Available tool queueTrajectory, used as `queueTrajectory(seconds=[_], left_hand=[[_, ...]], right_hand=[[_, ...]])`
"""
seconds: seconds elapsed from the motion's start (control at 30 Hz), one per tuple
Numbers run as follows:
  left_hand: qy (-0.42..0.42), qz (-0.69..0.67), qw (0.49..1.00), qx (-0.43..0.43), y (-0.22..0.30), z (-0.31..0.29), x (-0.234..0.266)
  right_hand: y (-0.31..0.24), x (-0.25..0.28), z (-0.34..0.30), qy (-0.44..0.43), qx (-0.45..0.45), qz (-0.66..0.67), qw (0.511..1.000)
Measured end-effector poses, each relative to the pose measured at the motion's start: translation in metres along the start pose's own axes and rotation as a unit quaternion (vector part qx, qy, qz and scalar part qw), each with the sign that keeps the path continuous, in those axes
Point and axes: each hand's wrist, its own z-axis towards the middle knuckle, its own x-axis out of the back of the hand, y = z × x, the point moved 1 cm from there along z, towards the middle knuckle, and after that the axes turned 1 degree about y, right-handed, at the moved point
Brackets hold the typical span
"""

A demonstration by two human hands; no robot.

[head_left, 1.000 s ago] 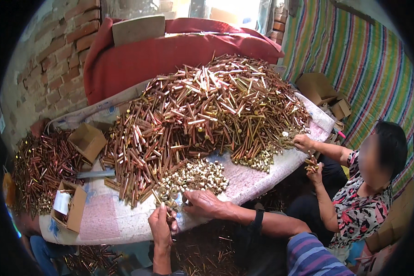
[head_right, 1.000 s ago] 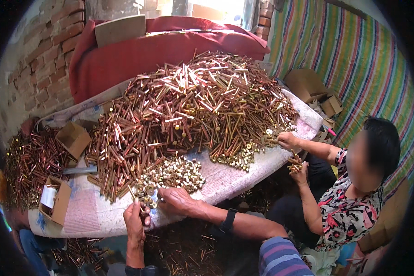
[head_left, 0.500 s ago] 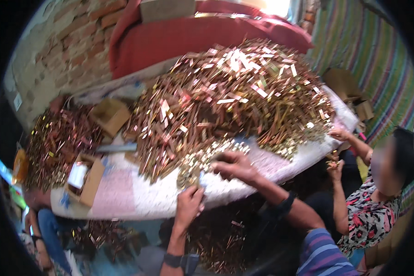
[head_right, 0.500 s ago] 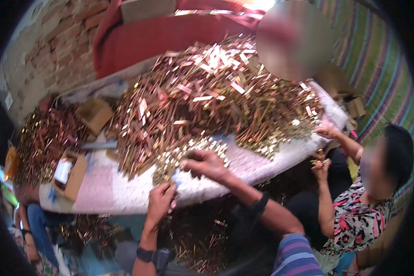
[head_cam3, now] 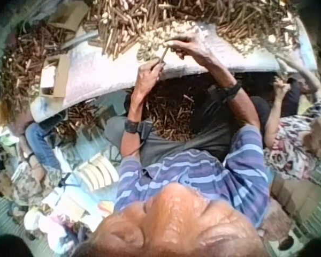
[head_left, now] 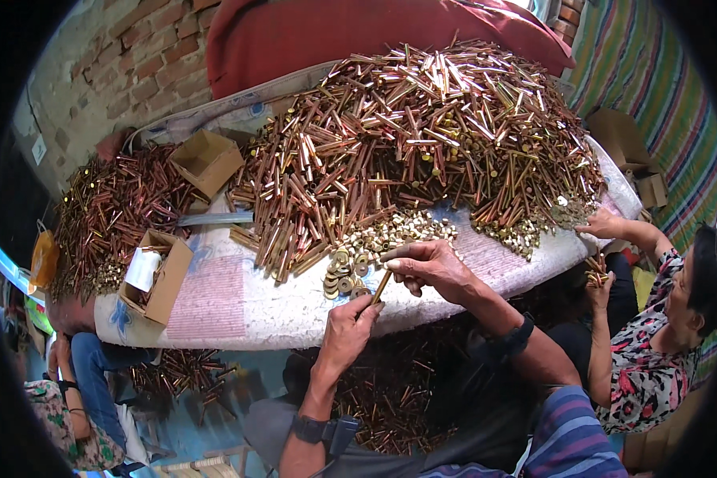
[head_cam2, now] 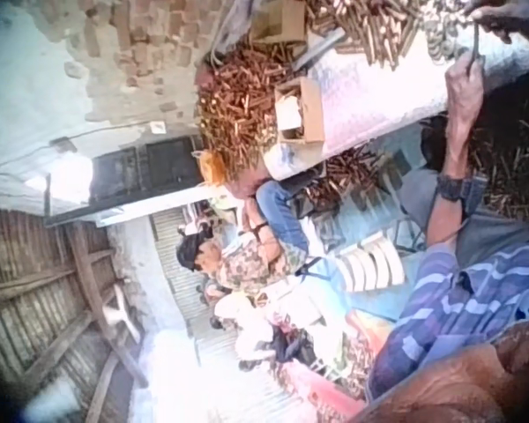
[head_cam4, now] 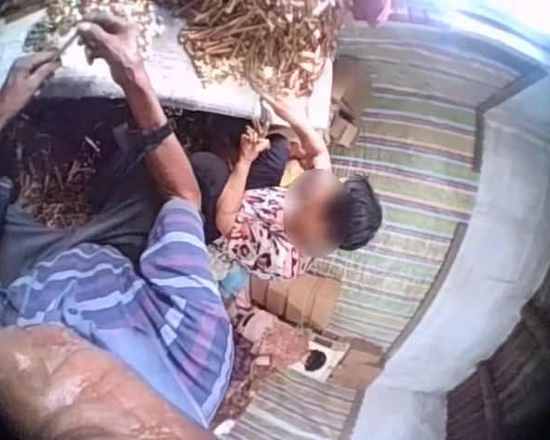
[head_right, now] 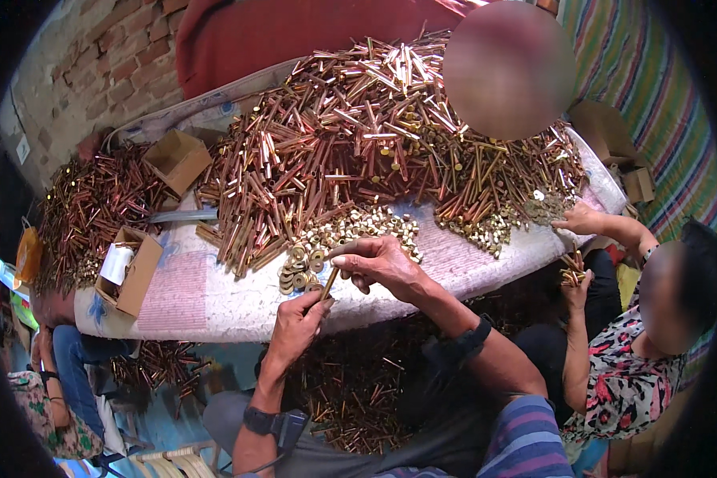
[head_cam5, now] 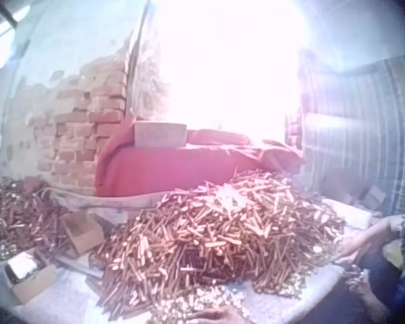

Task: Assemble small metal tubes and nuts at a workbench.

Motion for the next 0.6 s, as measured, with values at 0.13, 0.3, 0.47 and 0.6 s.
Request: queueTrajectory(seconds=[0.13,0.3,0.47,0.6], left_hand=[[0.02,-0.001,0.999,-0.047,-0.01,0.004,-0.003],[0.044,-0.046,0.996,-0.067,0.0,0.004,-0.004],[0.059,-0.064,0.994,-0.071,0.007,0.004,0.0],[0.043,-0.106,0.993,0.023,0.003,-0.002,0.01]], right_hand=[[-0.001,-0.005,-0.002,0.033,0.002,-0.003,0.999],[0.007,-0.016,-0.002,-0.01,-0.002,-0.036,0.999],[0.001,-0.016,0.004,-0.065,0.0,-0.067,0.996],[-0.012,0.005,0.03,0.061,0.077,-0.17,0.98]])
